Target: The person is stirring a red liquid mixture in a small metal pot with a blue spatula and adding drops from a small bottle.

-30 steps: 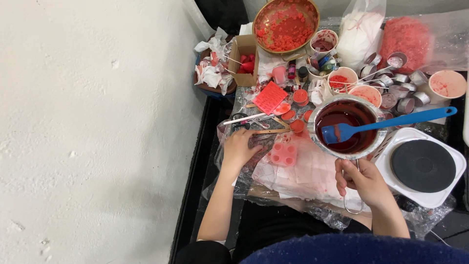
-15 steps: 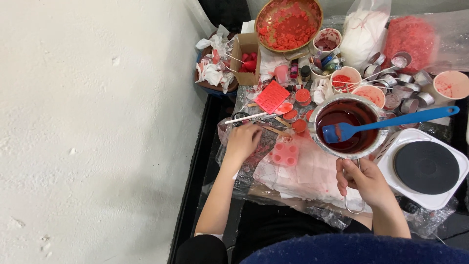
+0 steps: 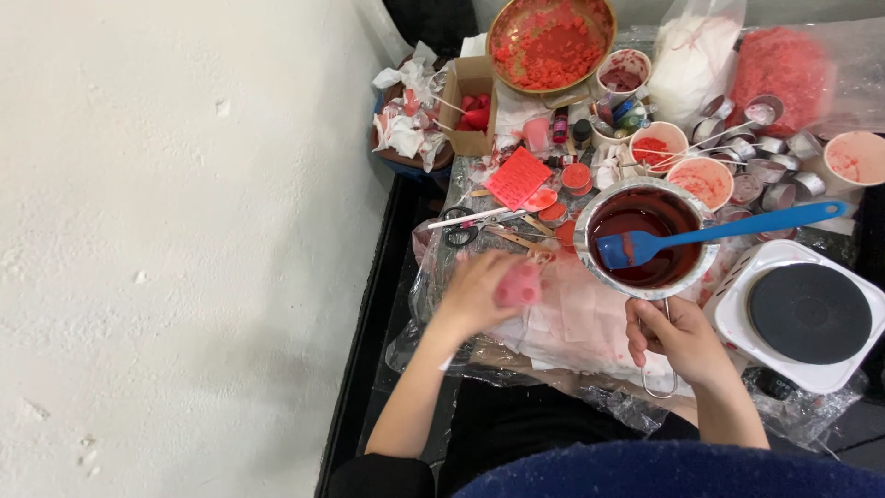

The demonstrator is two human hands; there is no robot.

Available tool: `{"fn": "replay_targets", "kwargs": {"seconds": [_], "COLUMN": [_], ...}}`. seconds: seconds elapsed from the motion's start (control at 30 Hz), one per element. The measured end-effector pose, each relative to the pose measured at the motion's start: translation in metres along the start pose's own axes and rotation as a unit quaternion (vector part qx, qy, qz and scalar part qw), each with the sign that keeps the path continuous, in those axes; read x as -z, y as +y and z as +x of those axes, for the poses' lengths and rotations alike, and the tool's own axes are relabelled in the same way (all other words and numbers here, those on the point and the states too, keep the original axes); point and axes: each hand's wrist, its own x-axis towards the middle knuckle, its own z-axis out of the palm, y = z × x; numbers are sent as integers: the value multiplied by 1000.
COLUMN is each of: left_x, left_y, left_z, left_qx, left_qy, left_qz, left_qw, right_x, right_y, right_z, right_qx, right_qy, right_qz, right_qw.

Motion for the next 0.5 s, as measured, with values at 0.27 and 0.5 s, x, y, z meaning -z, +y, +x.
{"fn": "replay_targets", "kwargs": {"seconds": [0.27, 0.5], "left_x": [27, 42], "left_y": [-52, -33], "left_z": [-41, -39], "left_qx": [62, 107], "left_qy": [53, 37], "left_qz": [50, -30], "left_qw": [995, 993], "right_x": [-12, -29], "right_y": [2, 2], "right_z": [21, 33], "right_qx": [-1, -7], "right_qy": [-52, -88], "right_qz": [1, -33], "right_qw": [999, 996]}}
